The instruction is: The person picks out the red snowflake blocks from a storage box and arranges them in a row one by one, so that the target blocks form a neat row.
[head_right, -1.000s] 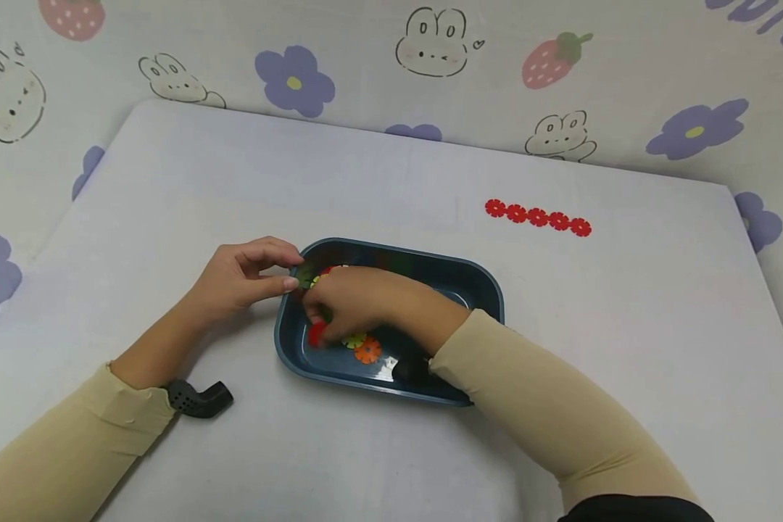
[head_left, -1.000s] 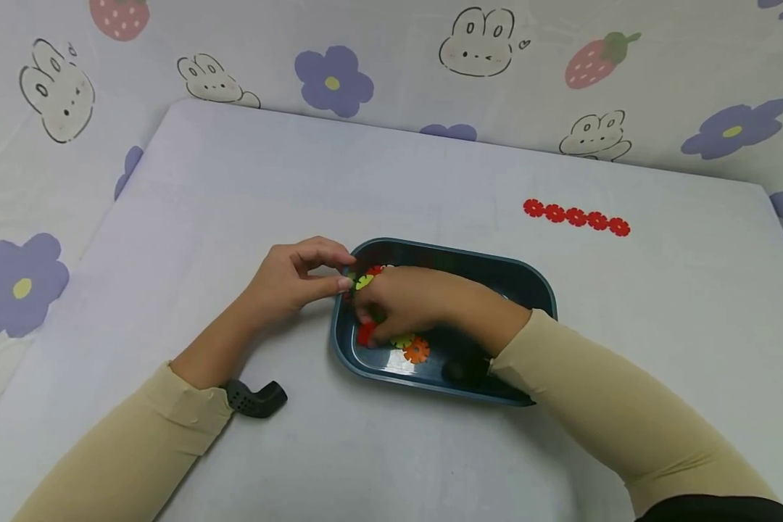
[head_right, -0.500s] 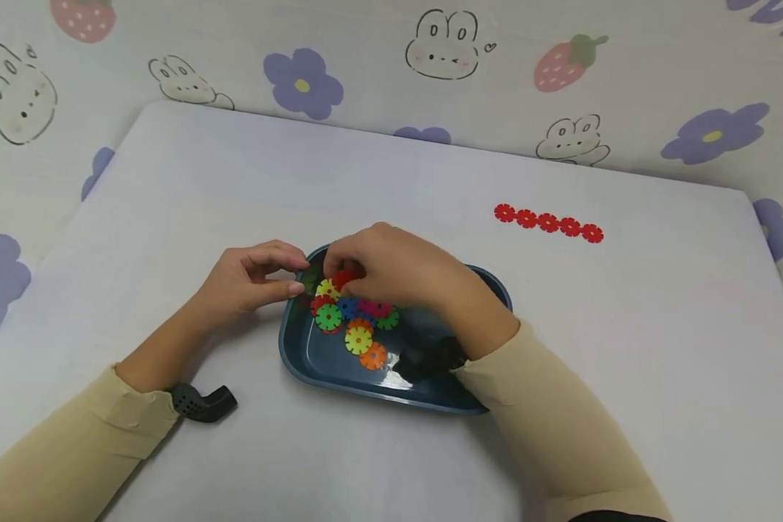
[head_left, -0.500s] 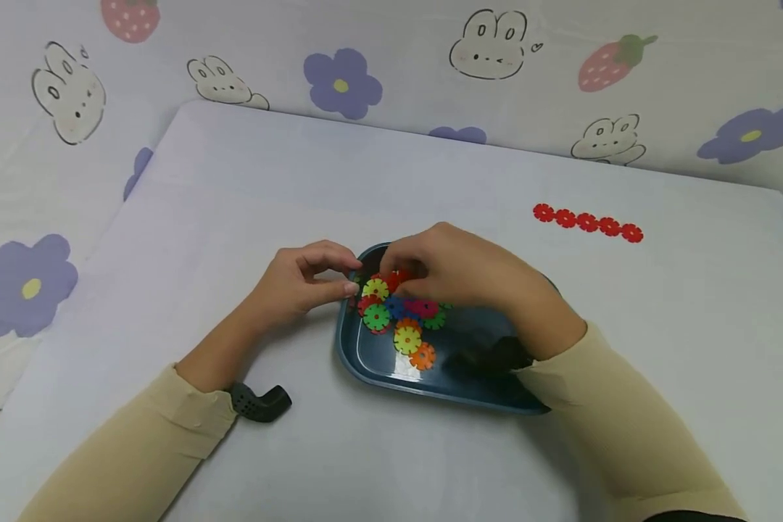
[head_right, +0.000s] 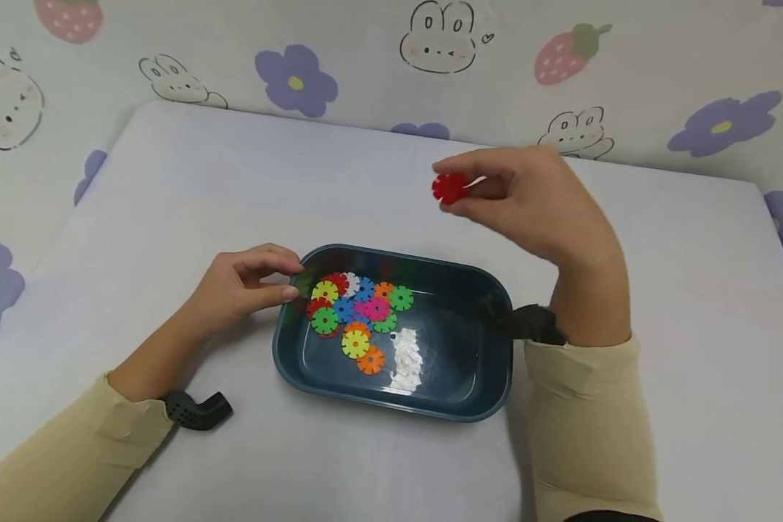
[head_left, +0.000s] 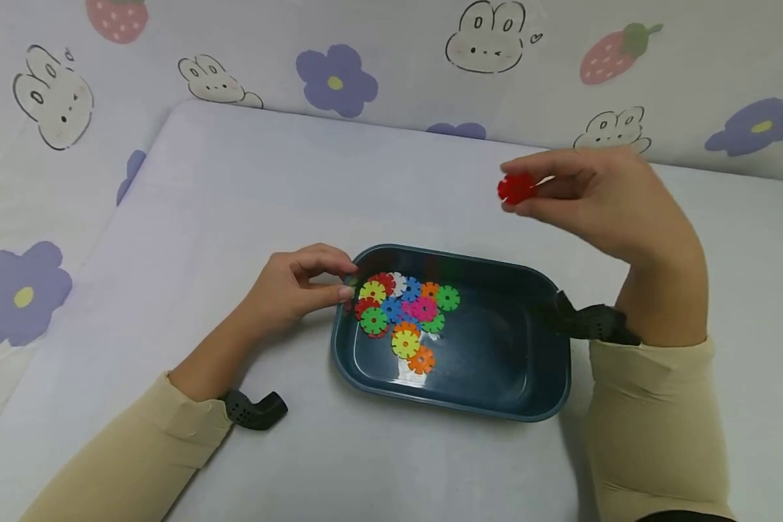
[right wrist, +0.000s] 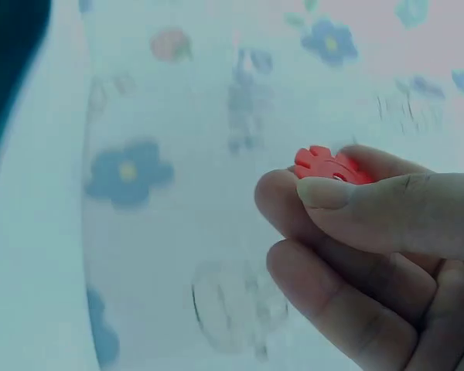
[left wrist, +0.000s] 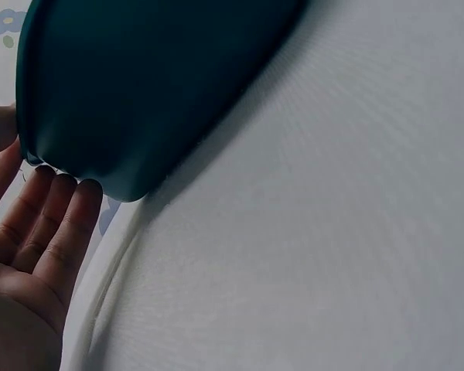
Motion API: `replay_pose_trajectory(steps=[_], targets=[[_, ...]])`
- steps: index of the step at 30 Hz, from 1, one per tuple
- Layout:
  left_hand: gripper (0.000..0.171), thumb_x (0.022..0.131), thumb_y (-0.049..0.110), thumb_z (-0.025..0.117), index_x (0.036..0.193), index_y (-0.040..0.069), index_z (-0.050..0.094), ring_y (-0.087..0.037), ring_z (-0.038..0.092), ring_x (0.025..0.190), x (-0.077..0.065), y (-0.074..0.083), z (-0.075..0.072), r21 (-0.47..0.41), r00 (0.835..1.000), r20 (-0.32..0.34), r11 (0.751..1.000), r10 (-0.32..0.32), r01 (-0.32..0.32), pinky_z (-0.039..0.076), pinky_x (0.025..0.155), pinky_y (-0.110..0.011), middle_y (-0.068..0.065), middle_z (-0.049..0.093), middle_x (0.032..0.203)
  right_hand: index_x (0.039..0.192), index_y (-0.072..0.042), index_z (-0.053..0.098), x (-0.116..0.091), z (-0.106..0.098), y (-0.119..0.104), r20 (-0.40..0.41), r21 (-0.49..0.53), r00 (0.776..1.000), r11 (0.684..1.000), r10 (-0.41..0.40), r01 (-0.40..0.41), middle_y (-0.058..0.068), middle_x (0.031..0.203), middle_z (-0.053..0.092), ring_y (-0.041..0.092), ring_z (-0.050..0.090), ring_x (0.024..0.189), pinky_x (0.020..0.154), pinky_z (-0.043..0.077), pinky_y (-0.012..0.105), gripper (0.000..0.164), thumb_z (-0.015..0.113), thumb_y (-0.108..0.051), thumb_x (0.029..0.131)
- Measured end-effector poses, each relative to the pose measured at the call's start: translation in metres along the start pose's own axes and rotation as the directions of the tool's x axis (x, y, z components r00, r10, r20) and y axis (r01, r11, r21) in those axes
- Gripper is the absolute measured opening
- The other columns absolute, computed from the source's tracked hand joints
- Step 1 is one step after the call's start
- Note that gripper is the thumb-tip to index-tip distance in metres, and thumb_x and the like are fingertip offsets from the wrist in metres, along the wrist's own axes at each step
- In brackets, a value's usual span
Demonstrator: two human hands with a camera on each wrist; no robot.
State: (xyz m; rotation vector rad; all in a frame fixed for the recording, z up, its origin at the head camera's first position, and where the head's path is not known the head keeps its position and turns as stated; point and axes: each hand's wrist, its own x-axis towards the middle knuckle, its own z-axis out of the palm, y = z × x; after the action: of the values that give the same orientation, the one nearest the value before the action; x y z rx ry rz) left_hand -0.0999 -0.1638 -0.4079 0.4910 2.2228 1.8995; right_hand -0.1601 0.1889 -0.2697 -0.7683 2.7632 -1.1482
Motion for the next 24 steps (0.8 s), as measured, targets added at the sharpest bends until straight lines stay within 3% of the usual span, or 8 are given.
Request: replay_pose_trajectory(steps=[2,4,7,10,14,17,20,24], targets=[[0.028,0.083,0.003,0.077,0.11,0.0,0.07,-0.023,0.062,0.107,0.0,0.001,-0.001,0.002,1.0,-0.002,1.0,0.007,-0.007,0.056,0.091,-0.029,-0.012,0.065,0.115,0.126,-0.017,0.069,0.001,-0.011,0.013,-0.07,0.004,0.993,0.995,0.099,-0.099,-0.006,0.102,0.074,-0.009,0.067,0.084,0.073,0.051,0.007,0.041,0.076,-0.013,0.086],[0.028,0.083,0.002,0.077,0.11,0.001,0.07,-0.023,0.062,0.107,0.0,0.002,-0.001,0.008,1.0,-0.007,1.0,0.012,-0.012,0.056,0.091,-0.029,-0.013,0.065,0.115,0.128,-0.02,0.068,0.004,-0.02,0.028,-0.12,0.045,0.97,0.978,0.21,-0.206,-0.014,0.1,0.072,-0.008,0.067,0.083,0.07,0.051,0.008,0.045,0.078,-0.018,0.085],[0.028,0.082,0.0,0.077,0.109,0.001,0.071,-0.023,0.062,0.106,-0.001,0.004,-0.001,0.001,1.0,-0.014,1.0,0.013,-0.012,0.056,0.091,-0.029,-0.014,0.065,0.115,0.13,-0.02,0.066,0.008,-0.027,0.052,-0.164,0.103,0.94,0.953,0.3,-0.286,-0.02,0.096,0.071,-0.006,0.067,0.083,0.072,0.049,0.009,0.049,0.079,-0.022,0.084],[0.028,0.082,-0.001,0.077,0.109,0.001,0.071,-0.023,0.062,0.106,-0.002,0.005,-0.001,-0.012,1.0,-0.016,1.0,0.009,-0.009,0.056,0.09,-0.029,-0.015,0.065,0.114,0.133,-0.021,0.064,0.013,-0.027,0.079,-0.166,0.134,0.91,0.923,0.38,-0.361,-0.018,0.095,0.071,-0.004,0.067,0.084,0.073,0.048,0.011,0.051,0.079,-0.028,0.084],[0.028,0.082,-0.001,0.076,0.109,0.001,0.071,-0.023,0.061,0.106,-0.002,0.004,-0.001,-0.023,1.0,-0.014,1.0,0.007,-0.007,0.056,0.089,-0.029,-0.015,0.065,0.114,0.137,-0.026,0.06,0.023,-0.017,0.112,-0.123,0.035,0.874,0.882,0.47,-0.469,-0.003,0.117,0.071,0.011,0.066,0.105,0.079,0.051,0.02,0.058,0.075,-0.044,0.084],[0.027,0.083,-0.001,0.076,0.11,0.001,0.071,-0.023,0.062,0.106,-0.001,0.004,-0.001,-0.037,1.0,-0.01,0.999,0.004,-0.004,0.057,0.089,-0.029,-0.014,0.065,0.114,0.14,-0.026,0.057,0.031,-0.005,0.129,-0.055,-0.07,0.867,0.864,0.495,-0.498,0.009,0.139,0.059,0.028,0.053,0.128,0.092,0.053,0.038,0.062,0.071,-0.051,0.085],[0.027,0.083,-0.001,0.076,0.11,0.002,0.071,-0.023,0.062,0.107,0.0,0.003,0.0,-0.05,1.0,-0.006,0.999,-0.002,0.001,0.057,0.088,-0.029,-0.014,0.065,0.114,0.14,-0.023,0.056,0.036,0.008,0.14,0.03,-0.117,0.873,0.87,0.486,-0.48,0.011,0.148,0.049,0.036,0.045,0.134,0.101,0.045,0.055,0.06,0.07,-0.047,0.088],[0.027,0.083,0.0,0.076,0.11,0.002,0.071,-0.023,0.062,0.107,0.0,0.002,0.002,-0.045,1.0,-0.003,0.999,-0.008,0.008,0.057,0.088,-0.029,-0.014,0.065,0.114,0.139,-0.019,0.057,0.037,0.023,0.148,0.116,-0.161,0.887,0.89,0.446,-0.427,0.007,0.154,0.043,0.034,0.034,0.143,0.106,0.039,0.059,0.056,0.069,-0.041,0.09]])
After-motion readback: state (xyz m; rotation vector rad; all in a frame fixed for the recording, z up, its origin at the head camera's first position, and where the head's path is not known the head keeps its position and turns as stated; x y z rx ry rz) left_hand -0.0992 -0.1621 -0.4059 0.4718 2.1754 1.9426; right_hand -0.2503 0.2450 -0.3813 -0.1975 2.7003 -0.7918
